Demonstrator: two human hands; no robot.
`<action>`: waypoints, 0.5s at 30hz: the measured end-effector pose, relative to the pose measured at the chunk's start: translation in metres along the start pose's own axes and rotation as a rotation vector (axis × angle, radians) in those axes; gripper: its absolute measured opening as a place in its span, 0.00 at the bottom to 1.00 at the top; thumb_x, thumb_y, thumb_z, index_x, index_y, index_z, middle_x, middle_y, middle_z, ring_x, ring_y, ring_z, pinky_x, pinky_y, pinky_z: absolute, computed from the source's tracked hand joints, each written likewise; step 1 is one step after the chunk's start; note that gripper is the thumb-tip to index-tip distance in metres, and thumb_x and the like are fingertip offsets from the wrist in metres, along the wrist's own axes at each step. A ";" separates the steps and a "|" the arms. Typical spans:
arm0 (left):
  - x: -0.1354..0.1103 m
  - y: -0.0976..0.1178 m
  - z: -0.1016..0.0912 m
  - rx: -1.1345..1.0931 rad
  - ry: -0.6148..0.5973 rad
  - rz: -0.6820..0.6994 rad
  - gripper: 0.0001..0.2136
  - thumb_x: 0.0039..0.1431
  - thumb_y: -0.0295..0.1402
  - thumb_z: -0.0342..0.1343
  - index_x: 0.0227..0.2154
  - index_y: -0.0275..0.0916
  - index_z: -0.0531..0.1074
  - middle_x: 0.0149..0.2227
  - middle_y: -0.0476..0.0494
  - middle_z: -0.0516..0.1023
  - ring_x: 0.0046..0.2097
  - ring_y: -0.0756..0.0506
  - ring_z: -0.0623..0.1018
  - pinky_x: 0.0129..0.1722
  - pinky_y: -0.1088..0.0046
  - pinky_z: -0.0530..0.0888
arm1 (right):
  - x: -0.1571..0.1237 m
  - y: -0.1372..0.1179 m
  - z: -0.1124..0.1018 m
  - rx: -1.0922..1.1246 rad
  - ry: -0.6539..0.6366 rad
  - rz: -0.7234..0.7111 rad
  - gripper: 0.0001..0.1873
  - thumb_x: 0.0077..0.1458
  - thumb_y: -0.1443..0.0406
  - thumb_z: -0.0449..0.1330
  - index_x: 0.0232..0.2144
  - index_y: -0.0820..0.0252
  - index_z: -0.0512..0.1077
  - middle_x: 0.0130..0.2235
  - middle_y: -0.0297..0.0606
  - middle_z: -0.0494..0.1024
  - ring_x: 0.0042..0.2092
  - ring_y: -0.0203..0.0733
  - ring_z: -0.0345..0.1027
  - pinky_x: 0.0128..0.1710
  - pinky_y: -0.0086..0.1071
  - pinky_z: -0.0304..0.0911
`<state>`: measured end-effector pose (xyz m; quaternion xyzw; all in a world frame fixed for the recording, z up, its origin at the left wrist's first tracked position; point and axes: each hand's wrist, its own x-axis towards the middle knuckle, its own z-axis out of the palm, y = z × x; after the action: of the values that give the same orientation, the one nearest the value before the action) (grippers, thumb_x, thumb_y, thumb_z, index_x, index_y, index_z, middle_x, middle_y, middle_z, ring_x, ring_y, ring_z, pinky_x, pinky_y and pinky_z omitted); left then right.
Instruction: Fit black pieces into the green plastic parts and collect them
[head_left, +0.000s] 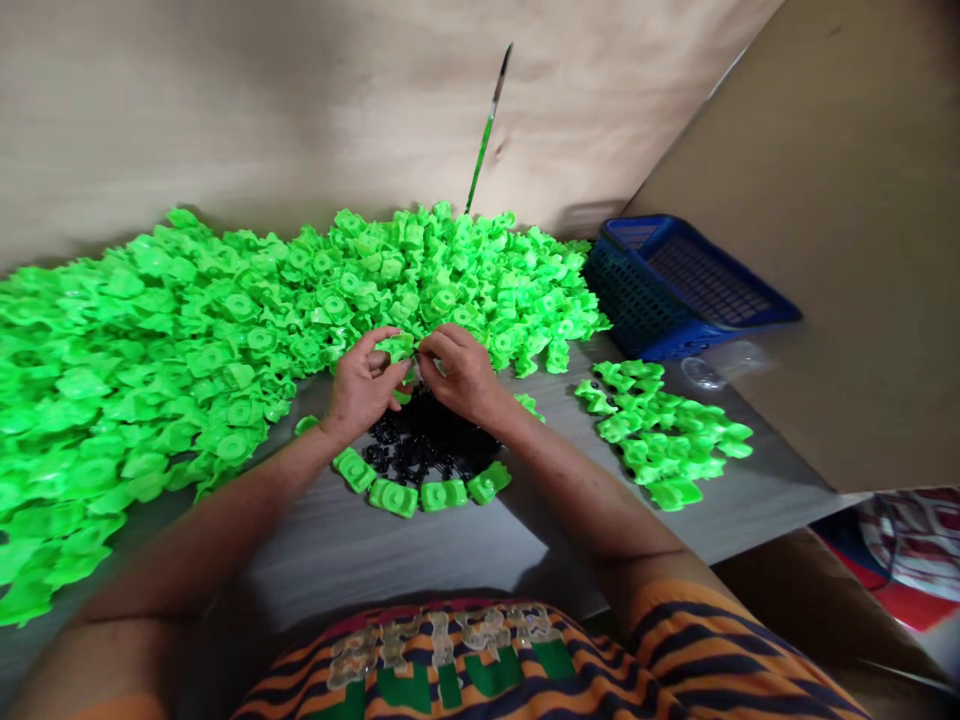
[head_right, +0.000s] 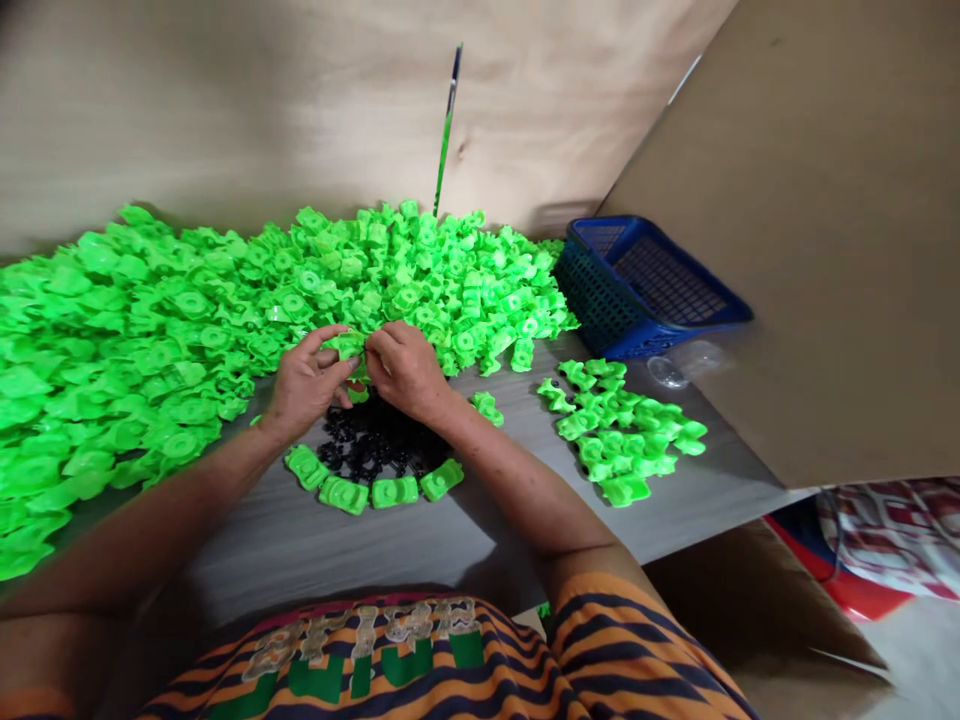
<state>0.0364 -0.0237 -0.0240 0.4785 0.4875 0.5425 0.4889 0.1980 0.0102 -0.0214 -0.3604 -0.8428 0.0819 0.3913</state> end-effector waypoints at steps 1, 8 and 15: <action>0.000 -0.001 0.000 -0.023 -0.009 0.006 0.27 0.46 0.40 0.70 0.49 0.40 0.71 0.20 0.60 0.67 0.23 0.46 0.80 0.17 0.78 0.71 | 0.000 0.000 0.001 0.024 0.022 0.011 0.09 0.62 0.69 0.53 0.29 0.56 0.67 0.30 0.36 0.69 0.35 0.41 0.63 0.37 0.33 0.58; -0.004 0.001 0.001 -0.160 -0.066 -0.008 0.28 0.46 0.38 0.66 0.52 0.42 0.67 0.33 0.50 0.80 0.33 0.44 0.83 0.24 0.73 0.80 | 0.001 -0.007 0.002 0.248 0.132 0.271 0.07 0.54 0.67 0.56 0.24 0.56 0.64 0.24 0.29 0.67 0.28 0.35 0.60 0.30 0.30 0.56; -0.007 0.003 0.003 -0.153 -0.097 0.001 0.26 0.46 0.37 0.66 0.50 0.41 0.69 0.35 0.48 0.80 0.36 0.44 0.82 0.27 0.71 0.82 | 0.000 -0.017 0.005 0.314 0.176 0.317 0.07 0.53 0.66 0.56 0.23 0.56 0.65 0.23 0.28 0.67 0.27 0.34 0.59 0.30 0.29 0.58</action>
<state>0.0395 -0.0305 -0.0215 0.4656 0.4202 0.5545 0.5469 0.1849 -0.0017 -0.0174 -0.4285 -0.7153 0.2408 0.4967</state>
